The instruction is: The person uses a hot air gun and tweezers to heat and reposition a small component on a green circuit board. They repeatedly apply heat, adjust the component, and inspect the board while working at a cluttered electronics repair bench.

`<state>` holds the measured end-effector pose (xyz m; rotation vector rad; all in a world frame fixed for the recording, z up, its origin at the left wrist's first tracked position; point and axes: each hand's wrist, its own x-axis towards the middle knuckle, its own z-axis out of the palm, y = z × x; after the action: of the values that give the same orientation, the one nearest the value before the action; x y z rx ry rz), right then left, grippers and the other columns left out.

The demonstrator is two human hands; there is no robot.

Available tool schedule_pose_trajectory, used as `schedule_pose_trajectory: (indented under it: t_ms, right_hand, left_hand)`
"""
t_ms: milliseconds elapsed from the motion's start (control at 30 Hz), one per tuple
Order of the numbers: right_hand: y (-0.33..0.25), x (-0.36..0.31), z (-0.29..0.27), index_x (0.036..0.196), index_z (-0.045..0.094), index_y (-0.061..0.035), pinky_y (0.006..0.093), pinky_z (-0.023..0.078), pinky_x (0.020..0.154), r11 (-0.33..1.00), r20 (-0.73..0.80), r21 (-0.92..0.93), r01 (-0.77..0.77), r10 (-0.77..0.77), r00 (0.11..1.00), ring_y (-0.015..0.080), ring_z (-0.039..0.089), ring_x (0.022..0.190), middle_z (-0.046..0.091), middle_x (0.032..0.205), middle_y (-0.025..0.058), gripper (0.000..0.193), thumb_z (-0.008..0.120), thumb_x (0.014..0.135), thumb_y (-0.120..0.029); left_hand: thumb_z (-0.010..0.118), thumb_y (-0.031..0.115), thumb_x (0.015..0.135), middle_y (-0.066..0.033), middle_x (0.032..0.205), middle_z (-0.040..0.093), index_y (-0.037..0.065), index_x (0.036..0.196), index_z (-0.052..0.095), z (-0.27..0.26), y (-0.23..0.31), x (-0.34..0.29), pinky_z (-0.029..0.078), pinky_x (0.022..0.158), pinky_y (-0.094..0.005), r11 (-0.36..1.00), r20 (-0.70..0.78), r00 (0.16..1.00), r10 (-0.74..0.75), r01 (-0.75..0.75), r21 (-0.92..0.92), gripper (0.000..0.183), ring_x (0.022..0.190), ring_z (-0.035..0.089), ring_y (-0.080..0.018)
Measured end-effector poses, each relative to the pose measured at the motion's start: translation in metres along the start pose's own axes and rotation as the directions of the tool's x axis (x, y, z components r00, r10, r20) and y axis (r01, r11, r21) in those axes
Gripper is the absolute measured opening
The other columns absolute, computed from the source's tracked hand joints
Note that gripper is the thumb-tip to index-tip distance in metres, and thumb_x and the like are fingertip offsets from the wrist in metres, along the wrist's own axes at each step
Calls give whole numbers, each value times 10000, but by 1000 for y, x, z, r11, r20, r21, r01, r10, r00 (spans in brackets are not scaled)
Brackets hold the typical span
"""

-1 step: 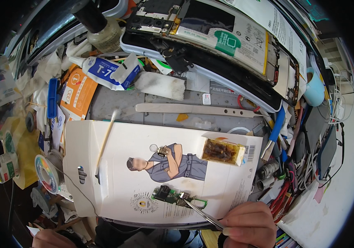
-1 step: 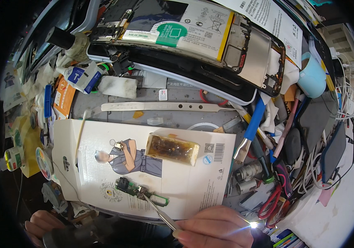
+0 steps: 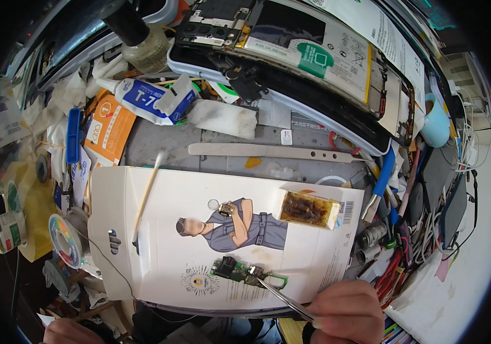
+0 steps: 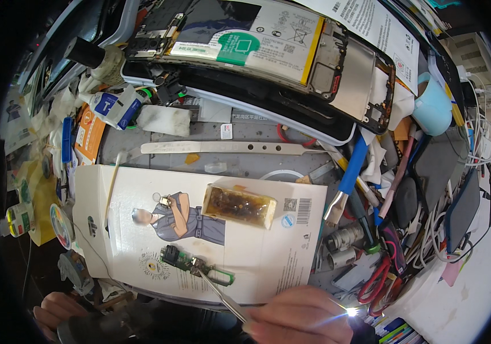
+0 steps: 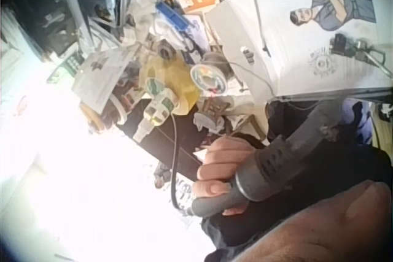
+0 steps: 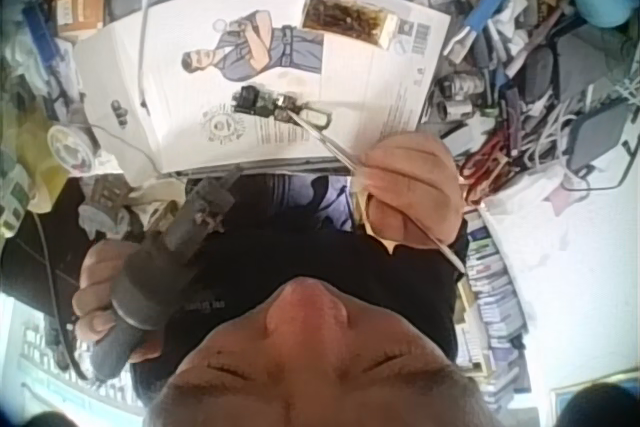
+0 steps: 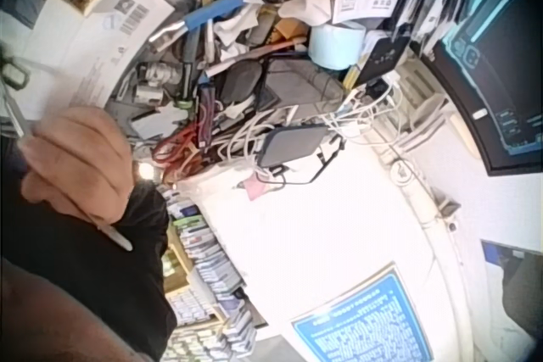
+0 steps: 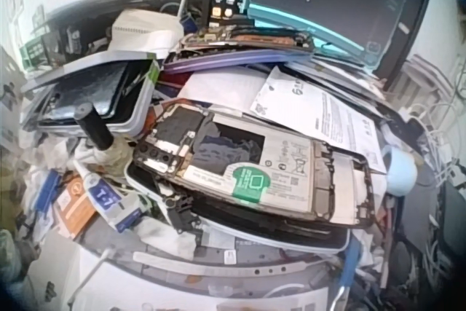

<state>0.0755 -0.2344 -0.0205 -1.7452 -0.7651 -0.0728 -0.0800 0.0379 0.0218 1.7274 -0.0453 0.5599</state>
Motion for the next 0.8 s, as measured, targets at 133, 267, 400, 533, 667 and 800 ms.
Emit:
schedule_pose_trajectory:
  t_ms: [133, 267, 400, 533, 667, 800]
  right_hand:
    - [1, -9, 4, 901, 595, -7, 360, 531, 587, 998, -138, -3, 67, -67, 988, 275, 629, 645, 651, 816, 165, 246, 636, 946, -246]
    - [-6, -14, 1, 969, 570, 2, 328, 498, 547, 995, -116, -96, -5, -6, 993, 233, 585, 641, 601, 828, 169, 242, 573, 962, -240]
    - [-19, -13, -2, 926, 598, -18, 363, 518, 649, 987, -162, 10, -159, 159, 974, 270, 633, 712, 657, 875, 165, 260, 648, 934, -273]
    - [-22, -8, -1, 925, 611, -19, 362, 489, 687, 977, -76, -9, -215, 214, 974, 267, 618, 756, 656, 908, 163, 238, 672, 911, -249]
    - [-18, -5, 5, 925, 618, -20, 356, 476, 695, 964, -89, 20, -265, 266, 960, 260, 601, 763, 653, 923, 166, 209, 688, 889, -214]
    - [-12, -6, 5, 918, 624, -26, 358, 482, 680, 971, -77, 27, -237, 238, 968, 261, 608, 739, 657, 890, 155, 179, 689, 884, -189]
  left_hand:
    - [646, 414, 857, -118, 839, 538, 62, 1216, 498, -10, 12, -3, 463, 530, -446, 1000, 23, 1000, -17, 17, -16, 524, 610, 528, -291]
    - [634, 376, 861, -130, 838, 544, 47, 1222, 495, -9, 18, 0, 468, 525, -439, 997, 100, 993, -69, 66, 29, 508, 613, 534, -300]
    - [623, 328, 863, -134, 813, 544, 23, 1189, 505, 4, 11, 0, 462, 514, -427, 1000, 17, 1000, 4, -4, 17, 462, 601, 538, -304]
    - [617, 330, 868, -135, 800, 543, 14, 1171, 511, 11, 9, 3, 454, 508, -420, 999, 61, 998, 5, -8, 38, 450, 590, 536, -301]
    - [615, 334, 871, -134, 797, 541, 13, 1169, 512, 16, 11, 6, 452, 507, -419, 999, 50, 999, 2, -3, 35, 451, 588, 535, -301]
    - [614, 339, 873, -133, 794, 540, 12, 1167, 512, 20, 9, 8, 450, 506, -418, 999, 41, 999, -3, 1, 44, 452, 586, 534, -300]
